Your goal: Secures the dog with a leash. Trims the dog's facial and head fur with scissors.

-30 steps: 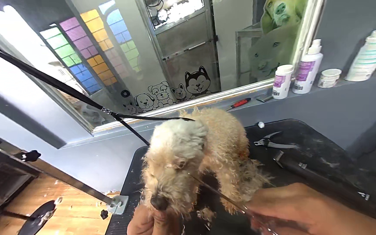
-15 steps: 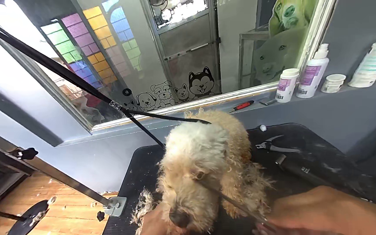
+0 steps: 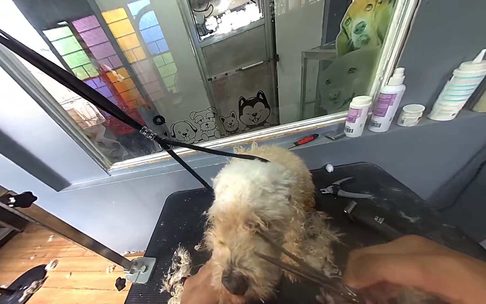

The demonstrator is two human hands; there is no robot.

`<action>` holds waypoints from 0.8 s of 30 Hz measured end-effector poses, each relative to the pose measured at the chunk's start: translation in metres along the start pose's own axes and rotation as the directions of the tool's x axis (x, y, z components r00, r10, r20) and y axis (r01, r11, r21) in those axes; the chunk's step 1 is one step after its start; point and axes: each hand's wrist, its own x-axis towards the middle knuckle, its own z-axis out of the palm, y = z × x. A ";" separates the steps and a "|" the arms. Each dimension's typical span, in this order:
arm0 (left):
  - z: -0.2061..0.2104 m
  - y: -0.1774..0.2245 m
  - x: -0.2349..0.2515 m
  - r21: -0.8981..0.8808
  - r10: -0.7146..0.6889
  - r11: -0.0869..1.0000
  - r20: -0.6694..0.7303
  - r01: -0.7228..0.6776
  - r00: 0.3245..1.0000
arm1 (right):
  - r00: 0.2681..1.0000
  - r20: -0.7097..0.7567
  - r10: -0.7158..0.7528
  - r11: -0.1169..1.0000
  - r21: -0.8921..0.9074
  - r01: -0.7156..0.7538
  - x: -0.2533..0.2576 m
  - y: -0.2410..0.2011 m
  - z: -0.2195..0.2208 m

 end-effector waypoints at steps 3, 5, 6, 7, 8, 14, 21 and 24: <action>0.001 -0.005 -0.003 -0.038 0.006 0.999 -0.007 -0.006 1.000 | 1.000 -0.004 0.015 0.998 -0.056 -0.015 0.002 -0.007 -0.006; 0.000 -0.006 -0.003 -0.026 0.013 1.000 0.006 -0.013 1.000 | 0.999 0.018 0.031 0.998 -0.047 -0.031 0.003 -0.014 -0.011; -0.002 -0.005 -0.003 -0.006 0.014 1.000 0.018 -0.014 1.000 | 0.998 0.029 0.050 0.998 -0.040 -0.049 0.004 -0.018 -0.014; -0.003 -0.005 -0.003 0.013 0.017 1.000 0.025 -0.018 1.000 | 0.997 0.034 0.072 0.997 -0.036 -0.070 0.005 -0.023 -0.015; -0.003 -0.005 -0.002 0.022 0.020 1.000 0.027 -0.021 0.999 | 0.995 0.035 0.093 0.995 -0.034 -0.092 0.006 -0.028 -0.017; -0.004 -0.004 -0.001 0.015 0.016 1.000 0.052 -0.017 0.998 | 0.986 0.031 0.164 0.985 -0.064 -0.162 0.006 -0.040 -0.020; -0.002 -0.001 0.003 0.055 0.035 0.998 0.079 -0.039 0.996 | 0.987 0.035 0.159 0.985 -0.079 -0.156 0.001 -0.034 -0.016; -0.001 -0.006 -0.001 0.028 0.028 0.999 0.062 -0.029 0.998 | 0.989 0.052 0.139 0.990 -0.035 -0.137 -0.001 -0.029 -0.015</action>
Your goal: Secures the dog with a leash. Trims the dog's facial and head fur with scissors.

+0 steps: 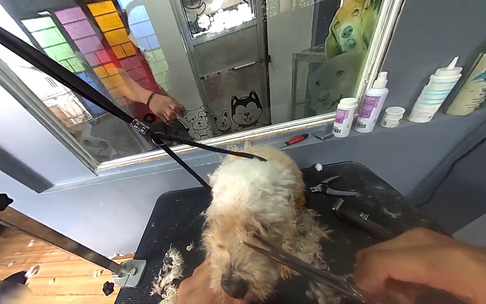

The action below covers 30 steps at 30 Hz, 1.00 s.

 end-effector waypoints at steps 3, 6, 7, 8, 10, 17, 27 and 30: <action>0.001 -0.001 0.000 -0.002 -0.012 1.000 0.002 0.012 1.000 | 0.999 -0.033 -0.024 1.000 -0.015 0.023 0.001 0.003 0.001; 0.001 -0.001 0.000 -0.012 -0.012 1.000 0.002 0.012 1.000 | 1.000 -0.027 -0.008 1.000 -0.028 0.007 0.001 0.004 0.000; 0.001 -0.001 0.000 -0.012 -0.011 1.000 -0.001 0.011 1.000 | 1.000 -0.012 -0.003 1.000 -0.019 0.003 0.001 0.004 0.000; 0.002 0.000 0.000 -0.008 -0.009 1.000 -0.007 0.008 1.000 | 1.000 -0.004 -0.011 1.000 -0.001 0.011 0.001 0.005 -0.001; 0.002 0.002 0.003 0.010 0.000 1.000 0.004 0.000 1.000 | 0.996 -0.037 -0.076 0.992 0.097 0.079 0.000 0.011 0.002; 0.005 -0.003 0.001 -0.020 -0.013 1.000 0.003 0.013 1.000 | 0.887 -0.452 -0.093 0.878 0.382 0.287 -0.006 0.014 0.013; 0.009 0.001 0.006 -0.048 0.013 0.999 0.012 -0.012 1.000 | 0.995 -0.086 -0.043 0.989 -0.142 0.031 -0.022 0.011 0.004; 0.012 0.001 0.005 -0.036 0.024 0.999 0.014 -0.024 1.000 | 0.994 -0.112 -0.019 0.985 -0.170 -0.001 -0.017 0.010 0.004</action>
